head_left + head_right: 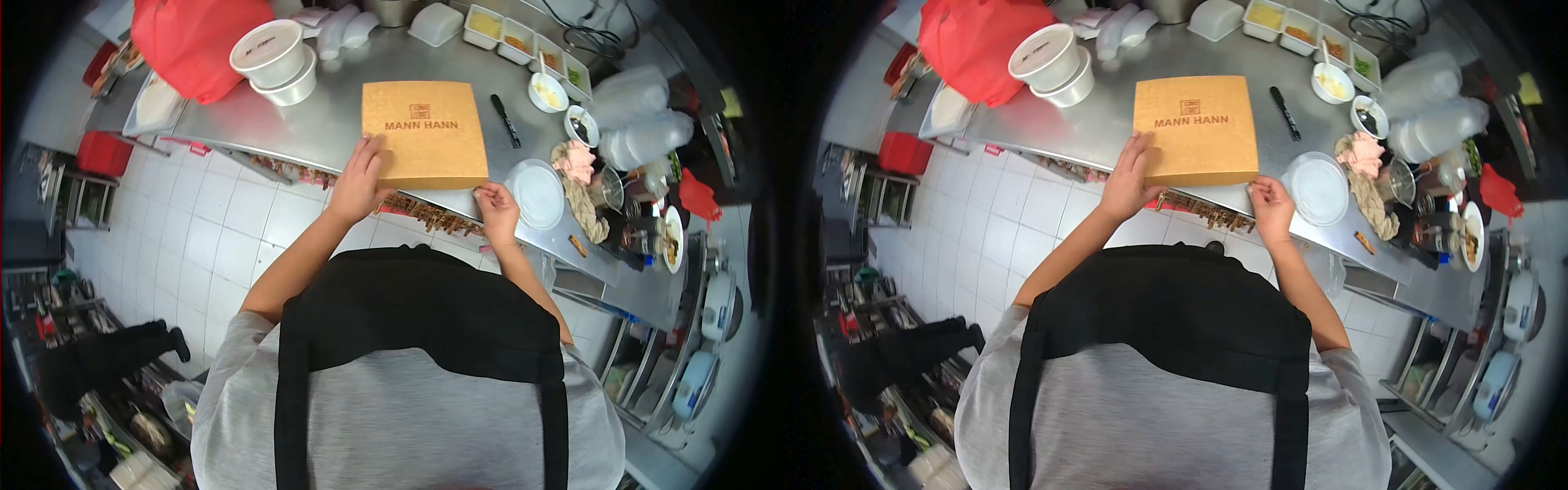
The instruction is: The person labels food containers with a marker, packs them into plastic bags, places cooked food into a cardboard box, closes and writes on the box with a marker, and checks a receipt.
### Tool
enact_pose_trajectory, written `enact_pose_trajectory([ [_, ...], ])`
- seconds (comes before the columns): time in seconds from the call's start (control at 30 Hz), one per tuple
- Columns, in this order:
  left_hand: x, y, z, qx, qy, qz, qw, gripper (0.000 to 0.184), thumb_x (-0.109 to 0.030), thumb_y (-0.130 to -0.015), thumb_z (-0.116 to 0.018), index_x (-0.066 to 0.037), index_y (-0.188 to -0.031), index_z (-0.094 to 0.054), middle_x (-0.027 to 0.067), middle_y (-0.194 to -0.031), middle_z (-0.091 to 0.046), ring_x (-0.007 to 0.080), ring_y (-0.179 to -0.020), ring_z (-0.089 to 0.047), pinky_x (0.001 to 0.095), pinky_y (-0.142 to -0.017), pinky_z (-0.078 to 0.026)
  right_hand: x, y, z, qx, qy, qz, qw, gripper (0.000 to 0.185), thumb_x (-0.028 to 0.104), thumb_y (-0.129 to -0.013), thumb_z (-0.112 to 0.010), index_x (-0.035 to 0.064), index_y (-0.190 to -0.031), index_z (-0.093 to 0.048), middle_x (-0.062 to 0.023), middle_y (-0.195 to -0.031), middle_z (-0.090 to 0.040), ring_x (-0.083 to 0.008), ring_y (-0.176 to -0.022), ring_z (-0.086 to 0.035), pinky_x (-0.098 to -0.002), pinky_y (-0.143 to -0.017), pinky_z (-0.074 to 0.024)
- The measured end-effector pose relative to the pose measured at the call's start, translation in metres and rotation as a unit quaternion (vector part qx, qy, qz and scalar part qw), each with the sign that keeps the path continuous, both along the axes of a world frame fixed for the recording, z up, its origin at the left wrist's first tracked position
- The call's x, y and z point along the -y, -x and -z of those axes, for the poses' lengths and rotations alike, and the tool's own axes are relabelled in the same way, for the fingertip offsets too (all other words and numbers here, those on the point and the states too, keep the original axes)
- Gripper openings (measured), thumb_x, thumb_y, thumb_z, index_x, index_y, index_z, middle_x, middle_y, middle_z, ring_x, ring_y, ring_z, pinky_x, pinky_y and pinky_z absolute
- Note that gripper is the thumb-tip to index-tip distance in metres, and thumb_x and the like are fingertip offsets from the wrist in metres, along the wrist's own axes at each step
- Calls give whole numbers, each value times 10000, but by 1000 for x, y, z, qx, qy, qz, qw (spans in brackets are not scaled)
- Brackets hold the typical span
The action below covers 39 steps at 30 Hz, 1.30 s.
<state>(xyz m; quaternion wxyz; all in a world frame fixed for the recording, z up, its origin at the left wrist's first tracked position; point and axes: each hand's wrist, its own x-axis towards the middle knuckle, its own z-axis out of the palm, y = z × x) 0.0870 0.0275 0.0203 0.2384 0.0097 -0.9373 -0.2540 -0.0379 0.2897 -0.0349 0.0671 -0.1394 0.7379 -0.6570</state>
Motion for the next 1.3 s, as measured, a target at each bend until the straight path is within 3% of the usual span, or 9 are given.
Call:
enact_pose_trajectory([
  [0.23, 0, -3, 1, 2, 14, 36, 999, 569, -113, -635, -766, -63, -1142, -512, 146, -1385, -359, 402, -1304, -283, 449, -1033, -341, 12, -17, 1, -24, -36, 75, 996, 111, 23, -788, -667, -11, -891, -649, -52, -779, -659, -80, -687, -591, -220, -661, -484],
  [0.47, 14, -22, 17, -14, 84, 64, 994, 525, -134, -627, -756, -79, -1106, -547, 125, -1343, -412, 384, -1283, -327, 450, -992, -379, 21, -48, -10, -39, 42, 63, 996, 354, -34, -773, -637, 15, -1096, -504, -52, -804, -614, -104, -699, -593, -246, -631, -491],
  [0.57, 15, -24, 14, -34, 115, 50, 992, 547, -149, -605, -769, -78, -1095, -536, 120, -1290, -451, 389, -1254, -359, 461, -968, -392, 22, -62, -37, -117, -77, -7, 990, 354, -36, -766, -632, 27, -1081, -484, -75, -812, -615, -137, -681, -600, -262, -631, -499],
  [0.77, 14, -26, 13, -37, 125, 53, 990, 551, -162, -603, -770, -107, -1103, -546, 108, -1255, -465, 396, -1240, -366, 470, -958, -397, 32, -68, -17, -80, -42, 86, 992, 355, -27, -765, -620, 32, -1090, -491, -80, -777, -615, -154, -655, -602, -263, -639, -506],
  [0.87, 15, -26, 19, -28, 138, 61, 988, 540, -164, -616, -759, -143, -1117, -560, 102, -1251, -462, 402, -1238, -363, 477, -936, -399, 23, -65, -10, -38, -33, 26, 998, 401, -27, -748, -596, 37, -1130, -495, -115, -905, -608, -205, -781, -611, -305, -728, -508],
  [0.97, 16, -27, 17, -25, 160, 71, 984, 543, -153, -619, -749, -154, -1130, -566, 101, -1249, -461, 399, -1231, -370, 474, -921, -405, 23, -81, -64, -348, -255, 55, 900, 499, -18, -721, -585, 52, -1204, -479, -145, -1139, -544, -272, -984, -566, -363, -848, -475],
  [1.1, 20, -29, 14, -4, 160, 99, 982, 520, -145, -631, -759, -119, -1111, -563, 120, -1263, -452, 414, -1212, -382, 454, -971, -387, 29, -75, -48, -377, -279, -33, 883, 581, 2, -702, -591, 67, -1264, -459, -128, -1326, -429, -314, -1141, -478, -387, -942, -424],
  [1.2, 23, -35, 8, -38, 50, 84, 994, 497, -130, -712, -729, -127, -1169, -534, 148, -1237, -454, 326, -1206, -408, 383, -888, -438, 25, -68, -38, -370, -257, -56, 891, 563, 12, -721, -596, 65, -1265, -460, -114, -1333, -439, -308, -1138, -493, -370, -943, -433],
  [1.3, 9, -41, 11, 66, -249, -137, 956, 492, -105, -765, -711, -111, -1205, -490, 147, -1162, -471, 220, -1036, -517, 295, -739, -485, 21, -62, -40, -363, -226, -73, 901, 518, 18, -736, -600, 56, -1240, -485, -109, -1318, -457, -299, -1131, -505, -361, -943, -439],
])
